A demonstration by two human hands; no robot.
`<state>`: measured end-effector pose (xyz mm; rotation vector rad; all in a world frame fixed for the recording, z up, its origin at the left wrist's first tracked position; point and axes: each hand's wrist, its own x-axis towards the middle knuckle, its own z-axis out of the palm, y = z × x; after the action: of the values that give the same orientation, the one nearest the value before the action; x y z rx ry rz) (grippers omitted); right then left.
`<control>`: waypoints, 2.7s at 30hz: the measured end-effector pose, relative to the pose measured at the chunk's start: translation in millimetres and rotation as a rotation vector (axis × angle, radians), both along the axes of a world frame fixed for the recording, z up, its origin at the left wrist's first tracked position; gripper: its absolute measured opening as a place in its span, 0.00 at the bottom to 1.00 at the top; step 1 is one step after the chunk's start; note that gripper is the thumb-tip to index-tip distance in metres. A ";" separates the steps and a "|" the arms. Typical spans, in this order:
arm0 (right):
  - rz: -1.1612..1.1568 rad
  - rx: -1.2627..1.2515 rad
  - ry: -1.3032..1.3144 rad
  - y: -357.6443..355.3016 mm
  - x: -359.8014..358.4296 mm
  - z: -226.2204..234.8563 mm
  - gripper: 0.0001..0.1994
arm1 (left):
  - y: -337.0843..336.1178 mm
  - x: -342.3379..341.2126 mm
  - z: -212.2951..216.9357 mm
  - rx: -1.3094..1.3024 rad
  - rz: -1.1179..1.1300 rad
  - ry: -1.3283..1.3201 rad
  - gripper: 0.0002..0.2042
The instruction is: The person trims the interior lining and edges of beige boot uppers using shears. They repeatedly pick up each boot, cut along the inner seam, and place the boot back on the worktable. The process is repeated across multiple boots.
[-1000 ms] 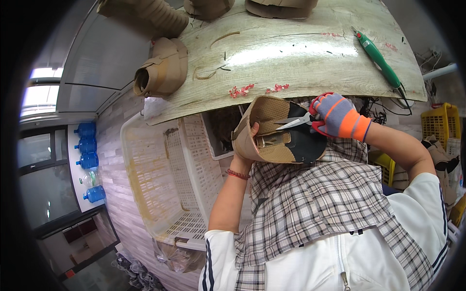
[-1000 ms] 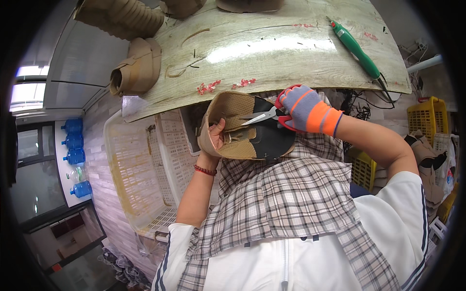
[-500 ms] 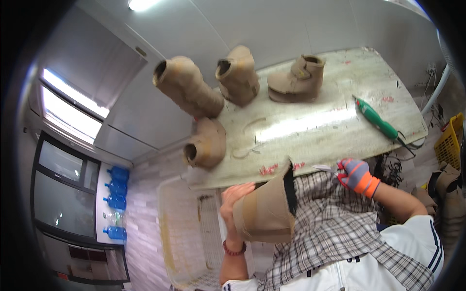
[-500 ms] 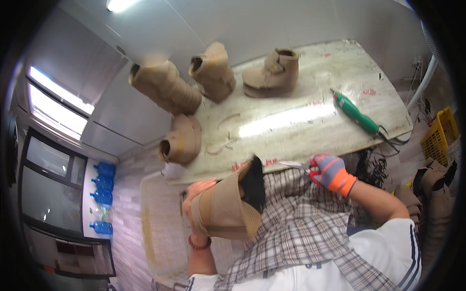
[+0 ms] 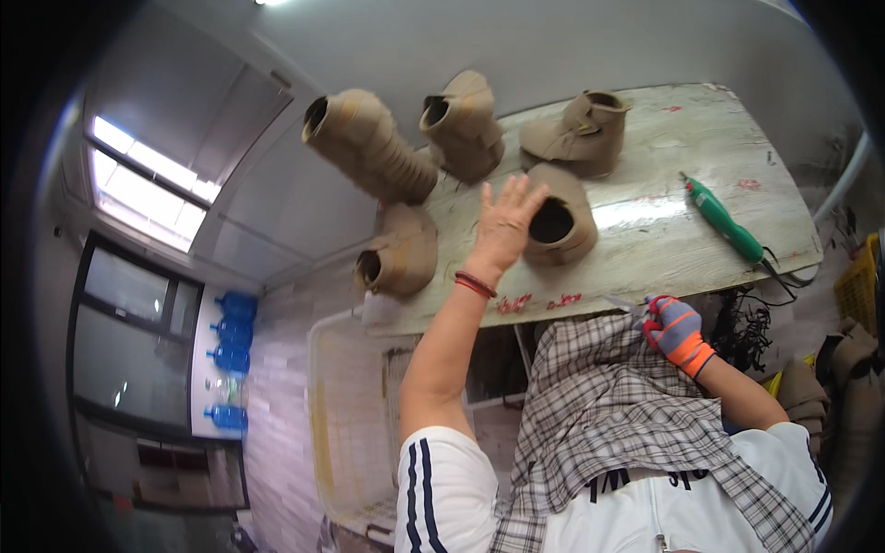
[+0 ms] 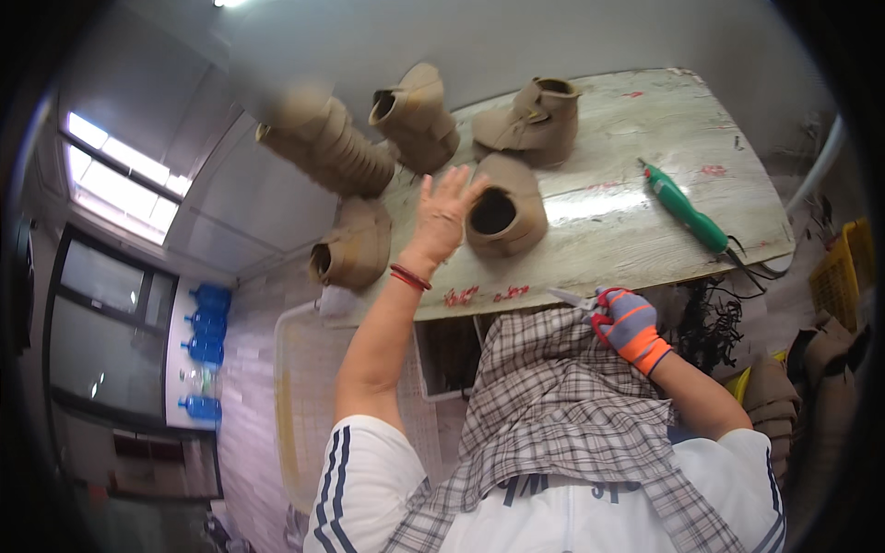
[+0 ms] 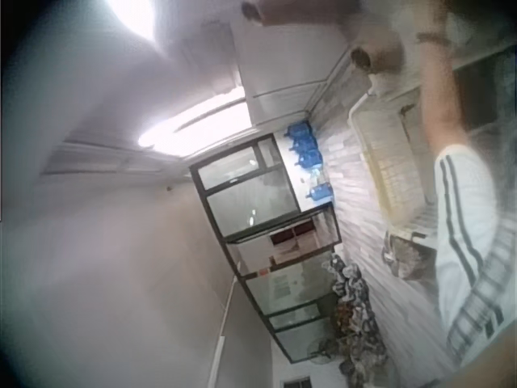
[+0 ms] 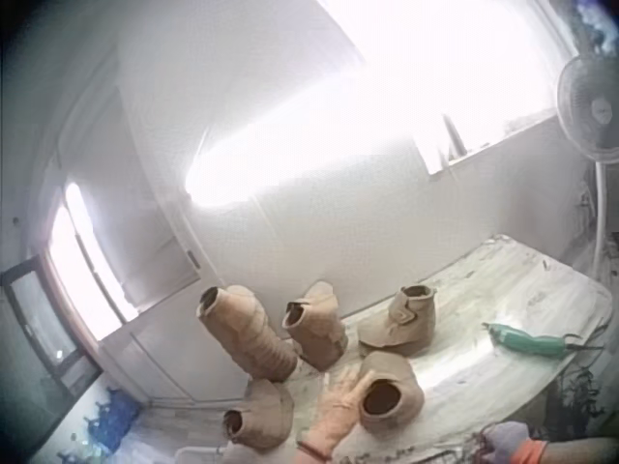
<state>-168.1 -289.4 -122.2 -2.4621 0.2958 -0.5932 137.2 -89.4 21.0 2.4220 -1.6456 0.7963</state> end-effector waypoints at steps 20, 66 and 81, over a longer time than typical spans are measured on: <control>0.011 0.071 0.096 -3.4 3.1 21.1 0.14 | 273.2 108.7 90.4 -0.918 0.293 0.489 0.16; 0.472 -0.278 0.255 18.0 35.6 75.5 0.14 | 121.8 -220.4 -123.4 -1.512 0.219 2.107 0.25; 0.507 -0.428 0.377 24.8 37.8 96.0 0.12 | 121.1 -222.6 -113.4 -1.674 0.150 2.268 0.25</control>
<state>-130.3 -264.6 -26.2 -2.8952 -0.3474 0.0356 -85.4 31.6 -92.4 0.6877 0.3156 -0.5622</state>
